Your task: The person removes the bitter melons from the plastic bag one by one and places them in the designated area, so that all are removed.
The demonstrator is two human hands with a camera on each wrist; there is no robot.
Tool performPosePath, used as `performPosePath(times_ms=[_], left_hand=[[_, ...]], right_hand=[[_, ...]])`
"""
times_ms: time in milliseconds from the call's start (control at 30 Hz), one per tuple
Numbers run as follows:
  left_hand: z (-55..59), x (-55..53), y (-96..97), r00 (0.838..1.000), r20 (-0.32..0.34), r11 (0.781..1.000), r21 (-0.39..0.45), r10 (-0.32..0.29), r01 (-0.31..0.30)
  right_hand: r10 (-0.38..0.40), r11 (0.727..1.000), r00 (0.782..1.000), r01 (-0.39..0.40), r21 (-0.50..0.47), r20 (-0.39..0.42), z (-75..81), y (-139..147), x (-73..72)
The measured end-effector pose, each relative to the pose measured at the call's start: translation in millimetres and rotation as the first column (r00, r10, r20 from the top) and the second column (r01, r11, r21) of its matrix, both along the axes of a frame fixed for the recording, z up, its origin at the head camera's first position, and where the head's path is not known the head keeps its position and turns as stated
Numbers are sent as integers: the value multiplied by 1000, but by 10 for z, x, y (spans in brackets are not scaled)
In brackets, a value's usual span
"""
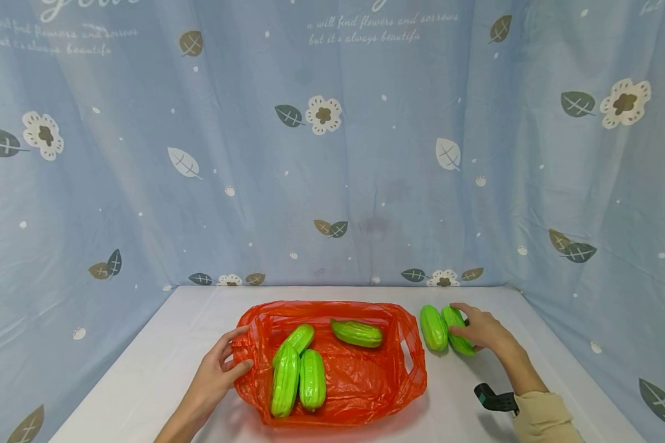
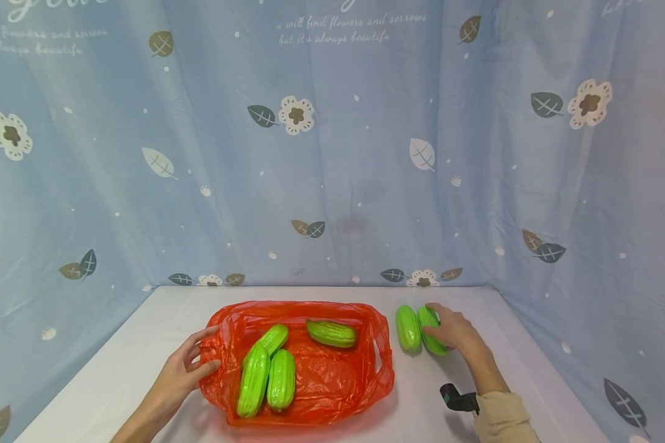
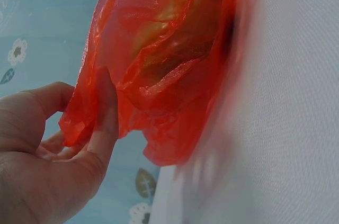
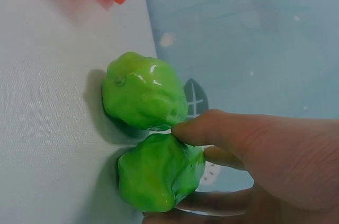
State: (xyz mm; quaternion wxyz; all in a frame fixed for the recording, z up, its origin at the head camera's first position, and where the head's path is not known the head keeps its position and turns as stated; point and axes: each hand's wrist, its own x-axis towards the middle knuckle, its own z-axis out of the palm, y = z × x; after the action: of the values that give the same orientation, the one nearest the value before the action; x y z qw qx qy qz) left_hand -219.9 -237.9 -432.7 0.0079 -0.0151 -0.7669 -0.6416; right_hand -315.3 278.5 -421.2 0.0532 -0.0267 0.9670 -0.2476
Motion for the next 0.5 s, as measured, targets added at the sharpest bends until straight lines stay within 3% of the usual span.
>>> performPosePath(times_ms=[500], left_hand=[[30,16,16,999,26,1000,-8,27,-27]], right_hand=[[-27,1000,1000,27,2,13,5,13,14]])
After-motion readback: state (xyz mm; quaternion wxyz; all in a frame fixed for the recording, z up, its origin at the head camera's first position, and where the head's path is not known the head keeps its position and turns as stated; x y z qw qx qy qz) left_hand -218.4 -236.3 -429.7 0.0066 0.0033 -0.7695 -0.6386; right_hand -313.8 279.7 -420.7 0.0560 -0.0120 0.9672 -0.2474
